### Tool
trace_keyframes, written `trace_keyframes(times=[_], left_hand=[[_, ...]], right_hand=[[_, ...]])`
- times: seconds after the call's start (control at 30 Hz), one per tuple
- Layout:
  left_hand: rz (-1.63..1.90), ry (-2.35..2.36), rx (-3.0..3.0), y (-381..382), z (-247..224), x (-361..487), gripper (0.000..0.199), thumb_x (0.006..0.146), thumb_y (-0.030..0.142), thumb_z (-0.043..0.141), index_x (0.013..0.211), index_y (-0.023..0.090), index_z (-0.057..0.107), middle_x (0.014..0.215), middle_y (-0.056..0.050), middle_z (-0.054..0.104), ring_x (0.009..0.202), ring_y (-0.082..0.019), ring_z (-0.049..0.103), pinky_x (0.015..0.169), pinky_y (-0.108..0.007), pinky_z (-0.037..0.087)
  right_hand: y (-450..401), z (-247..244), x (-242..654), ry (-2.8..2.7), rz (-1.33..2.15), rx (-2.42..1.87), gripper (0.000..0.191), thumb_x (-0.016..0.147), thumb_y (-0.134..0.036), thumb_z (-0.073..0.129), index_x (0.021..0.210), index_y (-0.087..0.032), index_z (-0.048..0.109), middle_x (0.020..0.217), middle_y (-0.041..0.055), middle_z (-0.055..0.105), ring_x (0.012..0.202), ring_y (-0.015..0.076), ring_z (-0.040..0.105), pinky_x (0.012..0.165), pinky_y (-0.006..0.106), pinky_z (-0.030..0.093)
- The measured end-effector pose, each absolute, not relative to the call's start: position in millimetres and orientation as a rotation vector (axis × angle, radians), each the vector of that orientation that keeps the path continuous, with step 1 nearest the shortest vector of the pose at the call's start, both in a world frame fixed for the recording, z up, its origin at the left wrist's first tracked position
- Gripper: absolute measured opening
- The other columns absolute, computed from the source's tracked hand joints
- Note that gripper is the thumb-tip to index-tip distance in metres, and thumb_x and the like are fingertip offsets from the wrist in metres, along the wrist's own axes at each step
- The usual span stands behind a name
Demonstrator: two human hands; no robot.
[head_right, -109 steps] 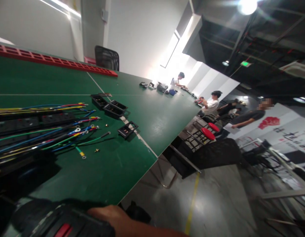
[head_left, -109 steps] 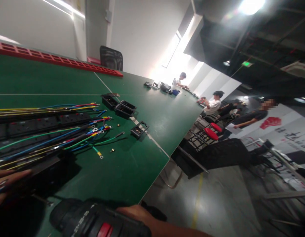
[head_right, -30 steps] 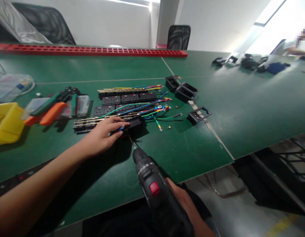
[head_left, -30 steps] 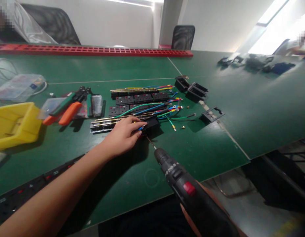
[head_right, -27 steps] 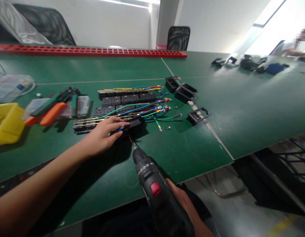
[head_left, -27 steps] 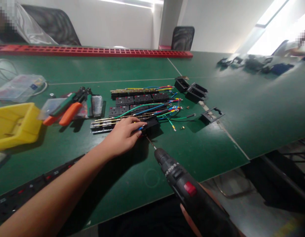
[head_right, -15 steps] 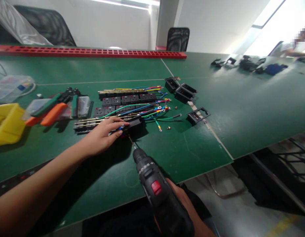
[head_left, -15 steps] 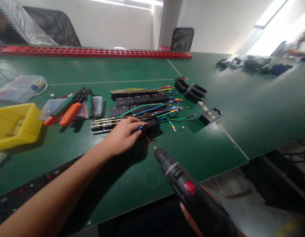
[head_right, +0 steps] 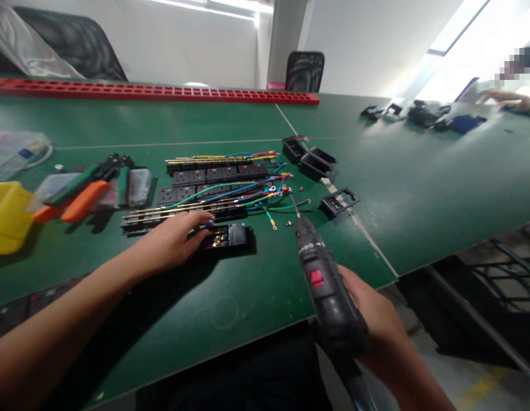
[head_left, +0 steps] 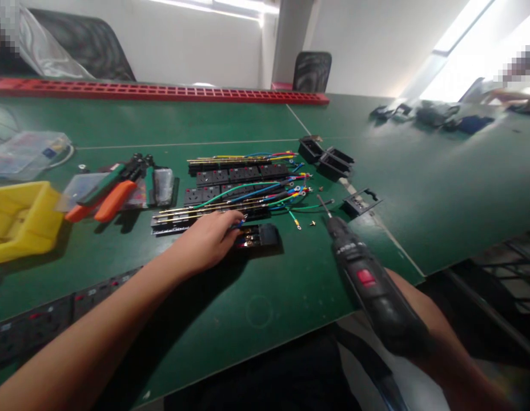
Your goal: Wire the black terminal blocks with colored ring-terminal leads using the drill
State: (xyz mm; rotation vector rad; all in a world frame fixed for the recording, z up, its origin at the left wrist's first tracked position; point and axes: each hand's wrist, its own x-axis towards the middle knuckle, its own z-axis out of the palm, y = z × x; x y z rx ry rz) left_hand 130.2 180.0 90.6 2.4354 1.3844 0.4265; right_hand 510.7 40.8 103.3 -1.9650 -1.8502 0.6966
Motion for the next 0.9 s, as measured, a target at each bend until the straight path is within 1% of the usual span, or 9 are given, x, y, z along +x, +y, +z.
trace_keyframes(times=[0.1, 0.17, 0.27, 0.4, 0.5, 0.57, 0.73, 0.83, 0.9], left_hand=[[0.575, 1.361, 2.511, 178, 98, 125, 0.033, 0.098, 0.034, 0.046, 0.126, 0.018, 0.054, 0.127, -0.011, 0.059, 0.114, -0.023, 0.060, 0.100, -0.039, 0.048], [0.546, 1.368, 2.577, 174, 107, 120, 0.024, 0.097, 0.033, 0.046, 0.111, 0.018, 0.057, 0.113, -0.009, 0.061, 0.103, -0.022, 0.060, 0.093, -0.037, 0.049], [0.218, 1.274, 2.649, 165, 118, 113, 0.018, 0.096, 0.035, 0.049, 0.096, 0.020, 0.060, 0.094, -0.005, 0.063, 0.089, -0.021, 0.059, 0.082, -0.036, 0.048], [-0.058, 1.317, 2.762, 153, 116, 113, 0.028, 0.086, 0.034, 0.065, 0.109, 0.018, 0.061, 0.108, -0.009, 0.063, 0.099, -0.027, 0.060, 0.088, -0.041, 0.050], [-0.084, 1.382, 2.861, 152, 105, 120, 0.029, 0.086, 0.027, 0.063, 0.113, 0.015, 0.060, 0.109, -0.011, 0.061, 0.102, -0.030, 0.059, 0.088, -0.043, 0.050], [-0.068, 1.387, 2.896, 154, 100, 126, 0.028, 0.087, 0.024, 0.059, 0.114, 0.015, 0.060, 0.107, -0.011, 0.061, 0.101, -0.030, 0.060, 0.086, -0.042, 0.051], [0.007, 1.353, 2.920, 158, 95, 128, 0.026, 0.087, 0.020, 0.054, 0.111, 0.017, 0.063, 0.103, -0.011, 0.065, 0.092, -0.027, 0.064, 0.082, -0.041, 0.053], [0.049, 1.289, 2.890, 161, 92, 123, 0.029, 0.085, 0.018, 0.051, 0.111, 0.016, 0.064, 0.109, -0.013, 0.067, 0.091, -0.027, 0.067, 0.082, -0.041, 0.055], [0.051, 1.261, 2.868, 164, 92, 122, 0.029, 0.084, 0.018, 0.050, 0.110, 0.016, 0.065, 0.112, -0.015, 0.068, 0.093, -0.028, 0.068, 0.081, -0.042, 0.056]], right_hand=[[59, 118, 519, -2.104, 0.422, -2.167, 0.051, 0.083, -0.043, 0.059, 0.132, -0.029, 0.061, 0.120, 0.0060, 0.072, 0.099, 0.0317, 0.072, 0.068, 0.036, 0.055], [67, 120, 521, -2.244, 0.262, -2.201, 0.043, 0.087, -0.040, 0.054, 0.127, -0.027, 0.062, 0.118, 0.0065, 0.072, 0.098, 0.0302, 0.073, 0.066, 0.033, 0.052], [77, 116, 523, -2.329, 0.135, -2.180, 0.037, 0.091, -0.041, 0.051, 0.123, -0.025, 0.061, 0.113, 0.0073, 0.072, 0.092, 0.0273, 0.072, 0.064, 0.031, 0.048], [90, 108, 529, -2.399, 0.047, -2.101, 0.036, 0.091, -0.036, 0.054, 0.122, -0.021, 0.060, 0.106, 0.0103, 0.066, 0.088, 0.0243, 0.068, 0.067, 0.030, 0.045], [104, 103, 536, -2.501, 0.003, -2.059, 0.030, 0.087, -0.027, 0.056, 0.115, -0.017, 0.062, 0.098, 0.0106, 0.060, 0.081, 0.0216, 0.062, 0.071, 0.031, 0.045], [112, 101, 542, -2.549, 0.037, -2.027, 0.034, 0.086, -0.023, 0.056, 0.119, -0.016, 0.061, 0.099, 0.0111, 0.059, 0.085, 0.0219, 0.060, 0.075, 0.033, 0.046], [120, 111, 550, -2.550, 0.366, -1.965, 0.059, 0.080, -0.015, 0.056, 0.139, -0.021, 0.052, 0.113, 0.0110, 0.058, 0.104, 0.0232, 0.058, 0.092, 0.037, 0.050], [119, 120, 548, -2.547, 0.378, -1.951, 0.062, 0.079, -0.012, 0.053, 0.141, -0.018, 0.050, 0.122, 0.0122, 0.059, 0.113, 0.0244, 0.058, 0.100, 0.040, 0.050], [117, 125, 542, -2.528, 0.287, -1.970, 0.062, 0.081, -0.014, 0.051, 0.143, -0.013, 0.049, 0.129, 0.0151, 0.058, 0.120, 0.0284, 0.055, 0.107, 0.047, 0.047]])
